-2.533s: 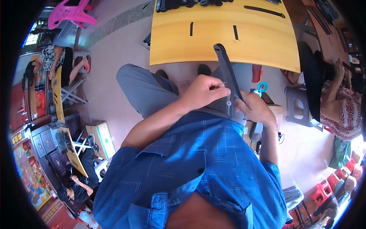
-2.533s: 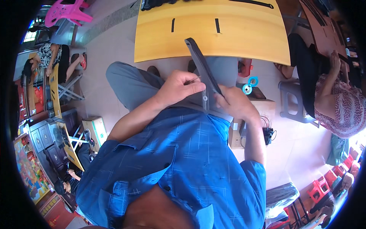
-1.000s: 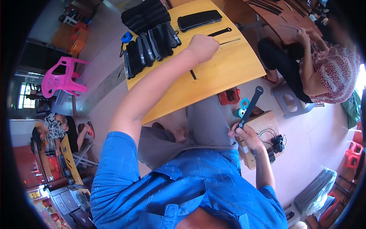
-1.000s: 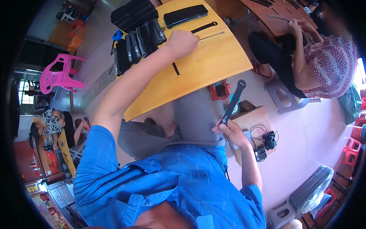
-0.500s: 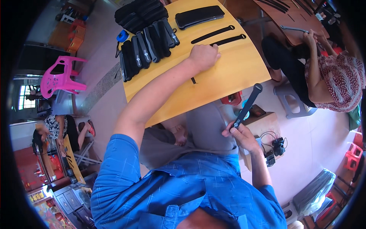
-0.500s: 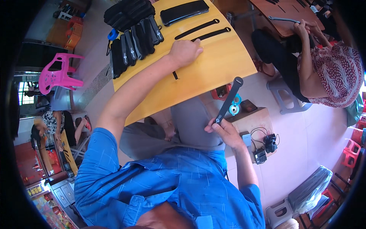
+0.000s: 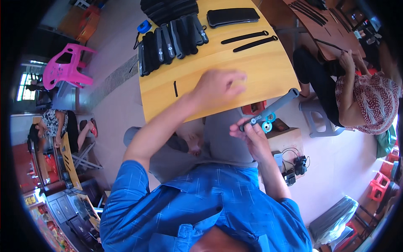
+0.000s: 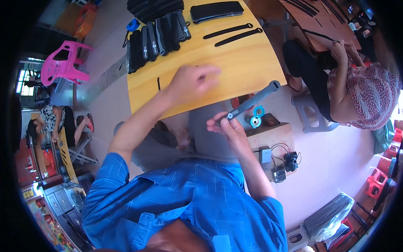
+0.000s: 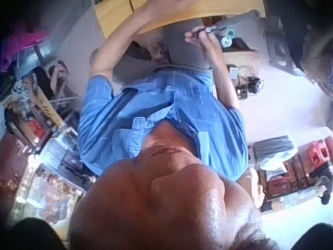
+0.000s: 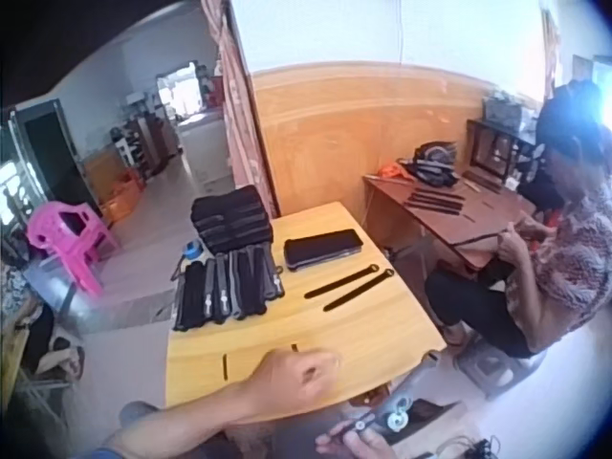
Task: Assembling and inspecting black fabric straps with buckles and metal hardware at a workbench.
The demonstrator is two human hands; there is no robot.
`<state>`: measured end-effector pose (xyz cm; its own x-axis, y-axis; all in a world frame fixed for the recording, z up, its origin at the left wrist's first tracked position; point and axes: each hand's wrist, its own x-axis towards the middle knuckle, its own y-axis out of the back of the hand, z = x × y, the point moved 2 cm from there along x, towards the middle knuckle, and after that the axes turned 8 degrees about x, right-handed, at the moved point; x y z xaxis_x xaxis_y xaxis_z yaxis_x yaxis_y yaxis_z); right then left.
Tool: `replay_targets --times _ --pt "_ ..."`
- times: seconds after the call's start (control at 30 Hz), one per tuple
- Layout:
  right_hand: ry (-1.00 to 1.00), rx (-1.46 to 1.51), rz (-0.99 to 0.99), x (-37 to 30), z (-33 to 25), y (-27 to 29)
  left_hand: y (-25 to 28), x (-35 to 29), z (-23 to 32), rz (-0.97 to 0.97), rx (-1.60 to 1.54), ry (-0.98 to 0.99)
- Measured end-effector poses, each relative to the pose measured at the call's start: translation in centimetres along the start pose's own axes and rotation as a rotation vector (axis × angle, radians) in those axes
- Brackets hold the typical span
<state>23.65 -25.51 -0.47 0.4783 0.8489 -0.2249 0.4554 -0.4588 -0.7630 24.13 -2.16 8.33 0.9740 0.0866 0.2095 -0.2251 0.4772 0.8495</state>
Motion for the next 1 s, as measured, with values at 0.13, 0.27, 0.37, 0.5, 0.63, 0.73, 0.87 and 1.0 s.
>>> replay_targets --times 0.13,0.27,0.37,0.5,0.63,0.73,0.87,1.0 --pt "0.025 0.210 0.067 2.6 2.1 -3.1 2.4 -9.4 4.8 0.013 -0.144 0.050" --pt "-0.064 0.251 -0.018 4.6 4.9 -6.1 1.2 -14.6 3.7 0.347 -0.005 0.085" --pt "-0.194 0.234 -0.087 5.7 7.4 -7.0 1.7 -16.6 2.1 0.422 0.262 0.084" --pt "-0.397 0.062 -0.114 7.0 8.9 -8.8 1.9 -19.8 -0.5 0.508 0.282 0.167" --pt "-0.156 -0.905 -0.225 7.1 7.8 -10.3 1.8 -23.5 -4.9 0.530 0.225 0.336" --pt "0.805 -1.407 -0.327 8.2 5.7 -13.6 1.7 -25.0 -6.9 0.533 0.118 0.366" --pt "0.894 -1.606 -0.488 11.7 6.6 -14.5 1.9 -25.7 -7.7 0.493 0.146 0.360" --pt "0.760 -1.636 -0.558 13.2 8.4 -13.7 2.5 -26.1 -7.7 0.452 0.117 0.419"
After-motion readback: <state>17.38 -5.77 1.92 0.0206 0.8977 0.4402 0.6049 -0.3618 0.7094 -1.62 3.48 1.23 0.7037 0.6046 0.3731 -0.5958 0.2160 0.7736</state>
